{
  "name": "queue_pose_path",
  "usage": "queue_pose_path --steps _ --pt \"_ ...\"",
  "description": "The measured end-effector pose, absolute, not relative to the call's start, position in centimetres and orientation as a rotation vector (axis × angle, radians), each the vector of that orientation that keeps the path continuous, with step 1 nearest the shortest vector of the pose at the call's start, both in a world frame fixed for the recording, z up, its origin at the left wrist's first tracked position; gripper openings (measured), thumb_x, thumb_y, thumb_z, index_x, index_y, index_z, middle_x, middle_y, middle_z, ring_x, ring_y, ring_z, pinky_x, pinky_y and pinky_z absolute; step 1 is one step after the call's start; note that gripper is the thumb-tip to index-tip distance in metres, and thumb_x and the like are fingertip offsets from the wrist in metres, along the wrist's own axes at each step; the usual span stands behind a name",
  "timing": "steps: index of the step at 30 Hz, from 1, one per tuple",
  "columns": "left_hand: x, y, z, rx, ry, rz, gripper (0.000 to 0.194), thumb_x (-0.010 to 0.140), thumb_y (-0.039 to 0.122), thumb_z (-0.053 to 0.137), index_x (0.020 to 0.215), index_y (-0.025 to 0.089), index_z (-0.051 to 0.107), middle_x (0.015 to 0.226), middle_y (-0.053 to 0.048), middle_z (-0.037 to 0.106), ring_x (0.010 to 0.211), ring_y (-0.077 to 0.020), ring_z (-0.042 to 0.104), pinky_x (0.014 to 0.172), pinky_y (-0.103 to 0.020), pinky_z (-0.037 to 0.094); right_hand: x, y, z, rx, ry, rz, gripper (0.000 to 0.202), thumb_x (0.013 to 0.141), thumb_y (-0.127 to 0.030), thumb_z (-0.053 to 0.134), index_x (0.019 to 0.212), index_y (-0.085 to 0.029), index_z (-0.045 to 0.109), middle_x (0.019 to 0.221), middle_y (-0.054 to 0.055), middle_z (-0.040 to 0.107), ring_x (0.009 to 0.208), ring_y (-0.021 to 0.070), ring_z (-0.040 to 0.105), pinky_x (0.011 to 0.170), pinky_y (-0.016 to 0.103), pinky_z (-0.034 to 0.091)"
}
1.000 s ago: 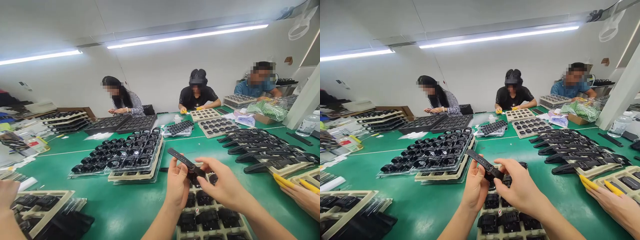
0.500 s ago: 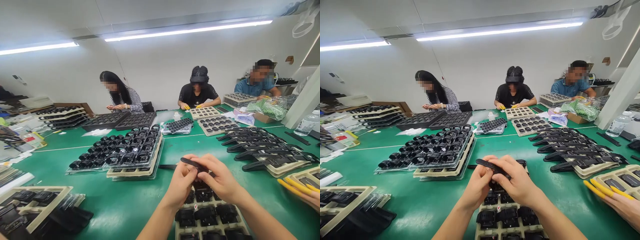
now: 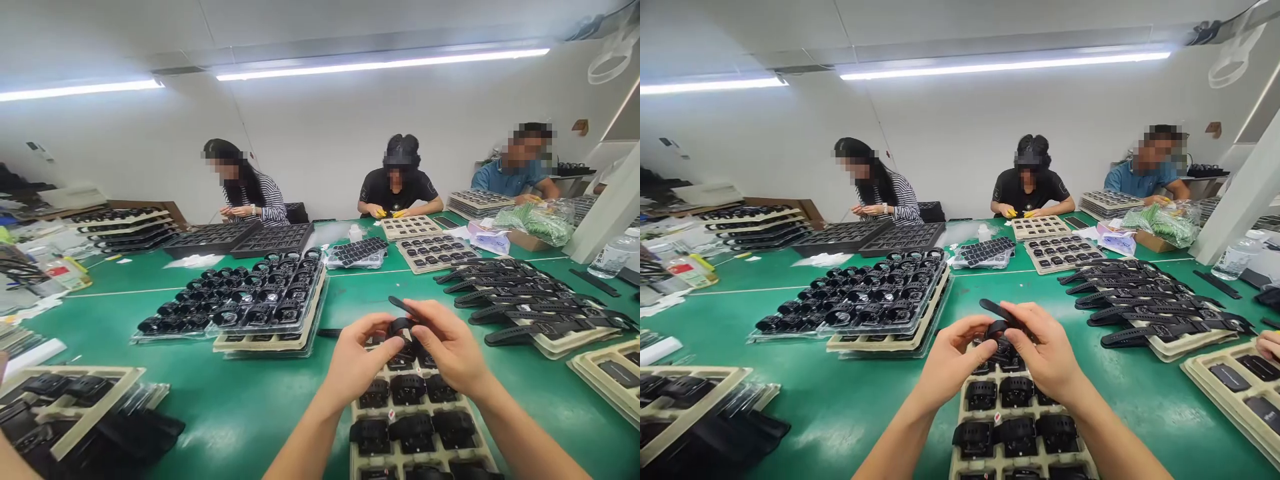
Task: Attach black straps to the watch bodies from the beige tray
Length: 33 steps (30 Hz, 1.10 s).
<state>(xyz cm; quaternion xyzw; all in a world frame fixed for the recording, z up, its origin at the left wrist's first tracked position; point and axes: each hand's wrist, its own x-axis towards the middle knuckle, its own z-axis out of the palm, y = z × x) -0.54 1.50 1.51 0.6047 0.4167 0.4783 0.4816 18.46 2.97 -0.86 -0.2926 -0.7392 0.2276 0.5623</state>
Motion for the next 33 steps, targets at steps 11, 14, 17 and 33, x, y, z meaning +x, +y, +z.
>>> queue_pose_path --steps 11,14,17,33 --pt "-0.6 1.6 2.2 1.457 0.933 1.120 0.025 0.074 0.019 0.081 0.099 0.017 0.081 0.074 -0.002 0.069 0.067 -0.0124 0.050 0.064 -0.025 0.040 19.5 3.2 0.0 -0.637 -1.946 0.414 0.038 0.101 -0.018 0.057 0.136 -0.032 0.063 0.115 0.004 0.074 0.100 0.0182 0.070 0.086 0.028 0.057" --pt "-0.5 1.7 2.1 1.274 0.818 1.184 0.025 0.073 0.024 0.085 0.097 0.018 0.080 0.085 -0.004 0.074 0.076 -0.0148 0.060 0.073 -0.026 0.046 19.5 3.2 -0.1 -0.643 -1.955 0.407 0.037 0.100 -0.018 0.058 0.135 -0.030 0.063 0.118 0.005 0.073 0.104 0.0193 0.069 0.089 0.029 0.057" --pt "-0.6 1.7 1.9 1.194 0.749 1.200 0.026 0.071 0.029 0.089 0.091 0.016 0.079 0.085 -0.005 0.076 0.079 -0.0159 0.064 0.076 -0.027 0.049 19.4 3.0 -0.1 -0.617 -1.956 0.417 0.038 0.099 -0.018 0.062 0.136 -0.029 0.062 0.122 0.005 0.073 0.109 0.0198 0.068 0.094 0.029 0.056" --pt "-1.0 2.1 1.0 1.401 0.912 1.122 0.031 0.072 0.038 0.087 0.093 0.015 0.081 0.079 -0.006 0.074 0.071 -0.0161 0.060 0.067 -0.026 0.048 18.7 2.8 -0.1 -0.574 -1.901 0.381 0.036 0.089 -0.004 0.059 0.112 -0.028 0.074 0.103 0.003 0.078 0.093 0.0150 0.074 0.084 0.021 0.058"
